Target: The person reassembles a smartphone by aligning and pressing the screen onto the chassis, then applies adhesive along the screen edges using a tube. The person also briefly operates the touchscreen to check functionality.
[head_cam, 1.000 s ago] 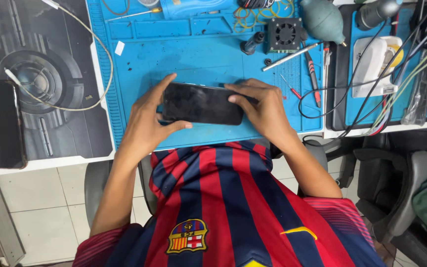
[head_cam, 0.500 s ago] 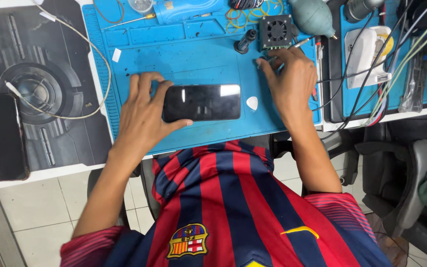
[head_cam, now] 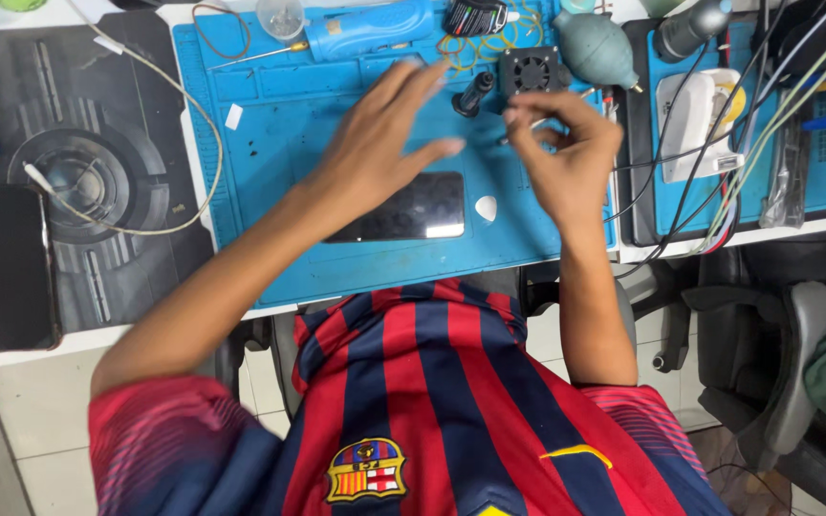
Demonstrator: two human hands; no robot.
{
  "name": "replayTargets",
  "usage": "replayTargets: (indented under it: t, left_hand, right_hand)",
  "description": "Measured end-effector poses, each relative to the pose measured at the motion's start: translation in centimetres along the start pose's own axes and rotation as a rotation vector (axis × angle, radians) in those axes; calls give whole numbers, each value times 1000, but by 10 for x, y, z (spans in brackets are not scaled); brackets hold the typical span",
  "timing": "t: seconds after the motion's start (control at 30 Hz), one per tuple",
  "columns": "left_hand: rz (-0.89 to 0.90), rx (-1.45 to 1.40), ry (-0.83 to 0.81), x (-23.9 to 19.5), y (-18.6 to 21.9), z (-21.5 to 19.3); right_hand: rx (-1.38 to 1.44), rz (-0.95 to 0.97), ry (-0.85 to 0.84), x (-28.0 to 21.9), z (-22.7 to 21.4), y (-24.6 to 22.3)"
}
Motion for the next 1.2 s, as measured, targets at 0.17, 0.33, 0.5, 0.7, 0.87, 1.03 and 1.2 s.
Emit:
replayTargets:
  t: [0.17,0.33,0.5,0.7,0.87,1.03,1.2]
  left_hand:
    - [33,-194,162,43,-17,49]
    - [24,-177,239,41,-24,59]
    - [-34,-142,214,44,-21,58]
    - [4,-156,228,43,-20,56]
    - [30,-167,220,42,-20,58]
    - [87,-128,237,48,-9,58]
    - [98,-9,175,86,4,62]
  right_hand:
    - [391,-130,46,16,14,4]
    - [180,-232,70,18,26,17]
    - [152,-236,63,20,28,12]
    - [-155,-396,55,18,20,-13]
    - [-347,-537,-7,25,10,-29]
    - [-364,-482,-142,38,-7,-35]
    - [-535,-520,-157,73,-43,-35]
Point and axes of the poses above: each hand's wrist, its own x-axis towards the middle knuckle, its own z-axis out of the palm, y = z × x, the point moved 1 cm from there along x, towards the middle knuckle, and after that the axes turned 5 degrees about y, right-handed, at the moved point
